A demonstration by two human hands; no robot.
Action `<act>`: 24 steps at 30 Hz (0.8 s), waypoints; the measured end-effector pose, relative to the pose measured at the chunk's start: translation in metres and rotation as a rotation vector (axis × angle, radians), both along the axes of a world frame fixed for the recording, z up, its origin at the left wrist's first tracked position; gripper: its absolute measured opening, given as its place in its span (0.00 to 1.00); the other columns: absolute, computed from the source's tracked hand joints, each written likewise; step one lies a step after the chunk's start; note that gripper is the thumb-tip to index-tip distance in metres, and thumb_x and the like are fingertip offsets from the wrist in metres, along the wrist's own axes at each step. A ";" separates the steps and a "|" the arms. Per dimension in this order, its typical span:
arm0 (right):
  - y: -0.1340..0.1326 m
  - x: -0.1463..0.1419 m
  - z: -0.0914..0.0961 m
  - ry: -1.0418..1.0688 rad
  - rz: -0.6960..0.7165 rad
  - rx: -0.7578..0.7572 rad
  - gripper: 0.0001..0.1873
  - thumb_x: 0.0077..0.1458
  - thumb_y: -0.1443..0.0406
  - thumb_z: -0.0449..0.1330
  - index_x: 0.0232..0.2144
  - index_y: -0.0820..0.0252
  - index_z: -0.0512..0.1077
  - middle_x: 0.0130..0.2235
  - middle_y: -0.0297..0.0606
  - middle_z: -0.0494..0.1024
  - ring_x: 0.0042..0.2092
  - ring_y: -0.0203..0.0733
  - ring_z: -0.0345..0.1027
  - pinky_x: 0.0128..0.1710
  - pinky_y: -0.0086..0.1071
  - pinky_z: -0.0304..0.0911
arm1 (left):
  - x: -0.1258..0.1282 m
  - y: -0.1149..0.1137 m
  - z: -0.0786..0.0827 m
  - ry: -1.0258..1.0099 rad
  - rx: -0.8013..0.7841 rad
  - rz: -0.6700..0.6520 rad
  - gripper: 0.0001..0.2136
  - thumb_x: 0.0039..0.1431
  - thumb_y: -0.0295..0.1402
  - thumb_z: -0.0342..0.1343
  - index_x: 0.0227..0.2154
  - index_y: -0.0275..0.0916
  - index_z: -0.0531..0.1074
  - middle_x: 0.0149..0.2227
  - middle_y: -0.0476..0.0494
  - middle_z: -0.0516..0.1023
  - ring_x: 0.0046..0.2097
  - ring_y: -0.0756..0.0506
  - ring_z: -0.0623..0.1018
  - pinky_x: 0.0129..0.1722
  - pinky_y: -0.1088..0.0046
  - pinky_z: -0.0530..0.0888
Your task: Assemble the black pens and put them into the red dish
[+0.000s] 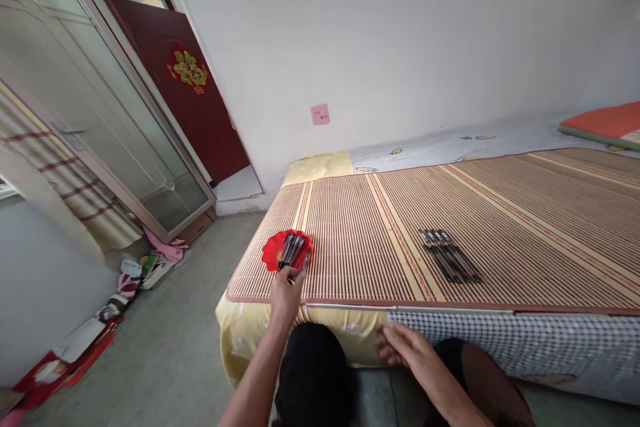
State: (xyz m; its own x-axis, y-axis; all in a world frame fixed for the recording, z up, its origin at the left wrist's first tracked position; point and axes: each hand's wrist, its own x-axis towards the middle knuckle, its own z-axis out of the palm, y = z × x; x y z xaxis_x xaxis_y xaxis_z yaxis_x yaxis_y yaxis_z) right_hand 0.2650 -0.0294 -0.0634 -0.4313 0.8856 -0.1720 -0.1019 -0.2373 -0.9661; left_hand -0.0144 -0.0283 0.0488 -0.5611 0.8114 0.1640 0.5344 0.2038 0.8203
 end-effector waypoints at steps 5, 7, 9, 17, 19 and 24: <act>-0.020 0.003 -0.055 -0.099 0.137 -0.066 0.40 0.39 0.30 0.64 0.35 0.59 0.80 0.31 0.42 0.82 0.30 0.44 0.76 0.28 0.34 0.64 | -0.048 0.055 0.013 0.164 -0.071 0.137 0.06 0.55 0.31 0.60 0.24 0.39 0.72 0.26 0.42 0.76 0.36 0.38 0.78 0.38 0.66 0.67; -0.022 0.002 -0.061 -0.112 0.146 -0.066 0.41 0.40 0.30 0.63 0.36 0.59 0.80 0.32 0.43 0.82 0.30 0.44 0.76 0.28 0.33 0.64 | -0.055 0.071 0.014 0.191 -0.085 0.153 0.05 0.54 0.30 0.61 0.24 0.38 0.72 0.28 0.39 0.78 0.39 0.36 0.79 0.40 0.65 0.67; -0.021 0.002 -0.060 -0.122 0.141 -0.060 0.41 0.39 0.30 0.63 0.35 0.59 0.80 0.32 0.43 0.82 0.30 0.44 0.76 0.28 0.34 0.64 | -0.058 0.079 0.015 0.206 -0.080 0.164 0.03 0.54 0.29 0.61 0.27 0.37 0.73 0.32 0.35 0.79 0.43 0.34 0.79 0.42 0.64 0.68; -0.019 -0.004 -0.070 -0.164 0.211 -0.026 0.42 0.43 0.29 0.59 0.37 0.60 0.79 0.33 0.43 0.82 0.31 0.44 0.76 0.29 0.33 0.64 | 0.022 -0.014 -0.028 0.130 0.023 -0.094 0.09 0.65 0.38 0.51 0.31 0.43 0.72 0.33 0.41 0.79 0.39 0.38 0.78 0.41 0.64 0.71; -0.021 -0.008 -0.072 -0.182 0.225 -0.022 0.41 0.43 0.30 0.59 0.35 0.60 0.78 0.32 0.42 0.81 0.30 0.44 0.75 0.28 0.32 0.63 | 0.063 -0.053 -0.062 0.061 -0.018 -0.221 0.12 0.64 0.39 0.54 0.26 0.44 0.72 0.27 0.44 0.77 0.33 0.40 0.77 0.33 0.66 0.71; -0.028 -0.013 -0.072 -0.250 0.255 0.065 0.28 0.51 0.40 0.59 0.31 0.58 0.74 0.28 0.37 0.78 0.29 0.44 0.73 0.29 0.34 0.62 | 0.119 -0.110 -0.148 -0.186 -0.293 -0.662 0.10 0.54 0.39 0.63 0.22 0.40 0.75 0.23 0.49 0.73 0.27 0.46 0.72 0.29 0.71 0.68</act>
